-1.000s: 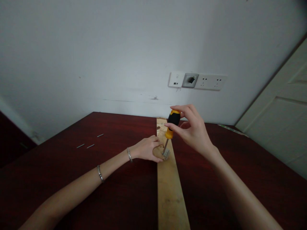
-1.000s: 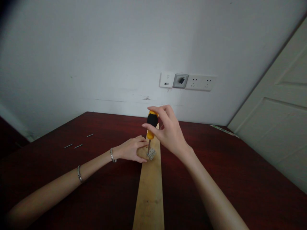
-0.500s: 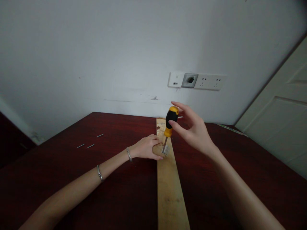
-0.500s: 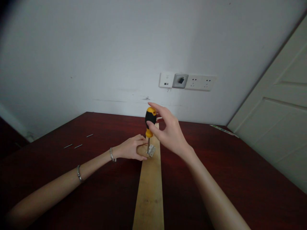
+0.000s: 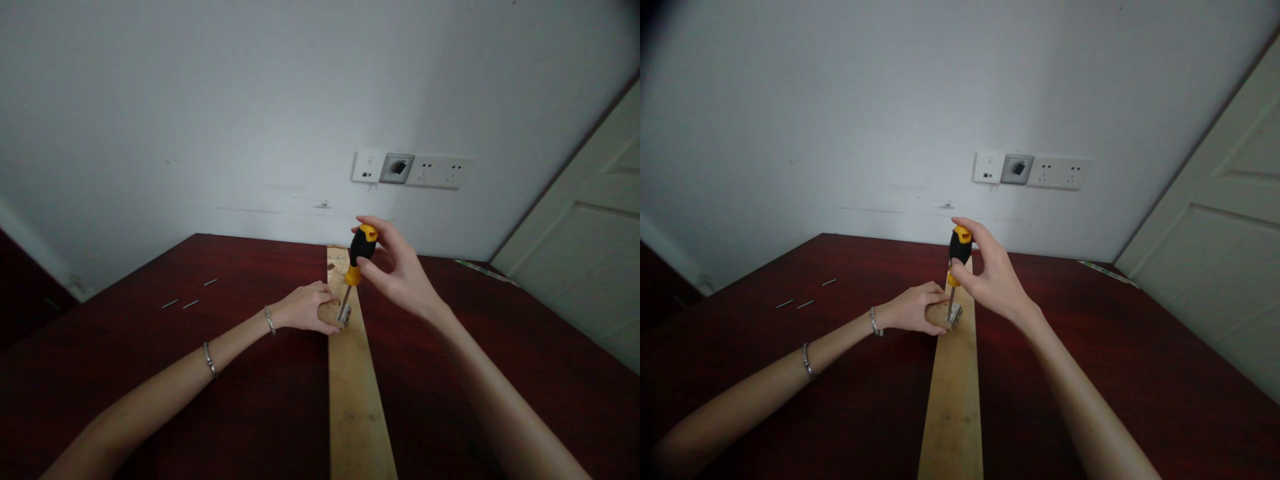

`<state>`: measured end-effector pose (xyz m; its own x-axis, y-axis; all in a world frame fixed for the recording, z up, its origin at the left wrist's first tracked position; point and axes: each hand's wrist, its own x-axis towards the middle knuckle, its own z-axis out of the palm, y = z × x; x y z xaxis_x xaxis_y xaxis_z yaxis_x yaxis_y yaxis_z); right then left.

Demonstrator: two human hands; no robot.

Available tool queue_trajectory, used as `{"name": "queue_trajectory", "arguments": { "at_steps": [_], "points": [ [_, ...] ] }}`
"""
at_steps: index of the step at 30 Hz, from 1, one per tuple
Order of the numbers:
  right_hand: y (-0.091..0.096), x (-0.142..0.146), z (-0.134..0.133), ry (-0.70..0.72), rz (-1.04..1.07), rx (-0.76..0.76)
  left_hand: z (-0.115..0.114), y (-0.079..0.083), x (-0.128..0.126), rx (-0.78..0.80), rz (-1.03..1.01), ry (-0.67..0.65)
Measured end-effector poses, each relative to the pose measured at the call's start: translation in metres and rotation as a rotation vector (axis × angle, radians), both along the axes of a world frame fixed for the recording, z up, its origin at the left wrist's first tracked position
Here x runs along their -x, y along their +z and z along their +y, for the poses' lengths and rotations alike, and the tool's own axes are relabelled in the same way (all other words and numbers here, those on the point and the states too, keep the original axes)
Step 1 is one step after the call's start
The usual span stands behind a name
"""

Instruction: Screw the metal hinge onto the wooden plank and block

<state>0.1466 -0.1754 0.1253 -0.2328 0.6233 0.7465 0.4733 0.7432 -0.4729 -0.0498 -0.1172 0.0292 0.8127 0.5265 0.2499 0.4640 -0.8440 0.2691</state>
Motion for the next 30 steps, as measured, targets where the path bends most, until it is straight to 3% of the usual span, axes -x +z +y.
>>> {"name": "queue_trajectory", "arguments": {
  "at_steps": [4, 9, 15, 21, 30],
  "points": [
    [0.0009, -0.0004, 0.0018, -0.133, -0.028, -0.023, 0.0, -0.0004, 0.0003, 0.0, 0.011, 0.006],
    [-0.001, -0.0009, 0.0037, -0.012, 0.002, -0.022, 0.0008, -0.0005, 0.0006, 0.002, -0.003, 0.018],
    [-0.0012, 0.0044, 0.0037, -0.152, -0.025, -0.059, 0.0009, 0.0007, 0.001, -0.008, 0.005, 0.016],
    [-0.0065, 0.0026, 0.0093, -0.086, 0.044, -0.061, 0.0052, -0.0004, 0.0039, -0.038, -0.025, 0.021],
    [-0.0075, 0.0002, 0.0096, -0.105, 0.096, -0.116, 0.0058, 0.0083, 0.0058, -0.034, -0.064, 0.017]
  ]
}}
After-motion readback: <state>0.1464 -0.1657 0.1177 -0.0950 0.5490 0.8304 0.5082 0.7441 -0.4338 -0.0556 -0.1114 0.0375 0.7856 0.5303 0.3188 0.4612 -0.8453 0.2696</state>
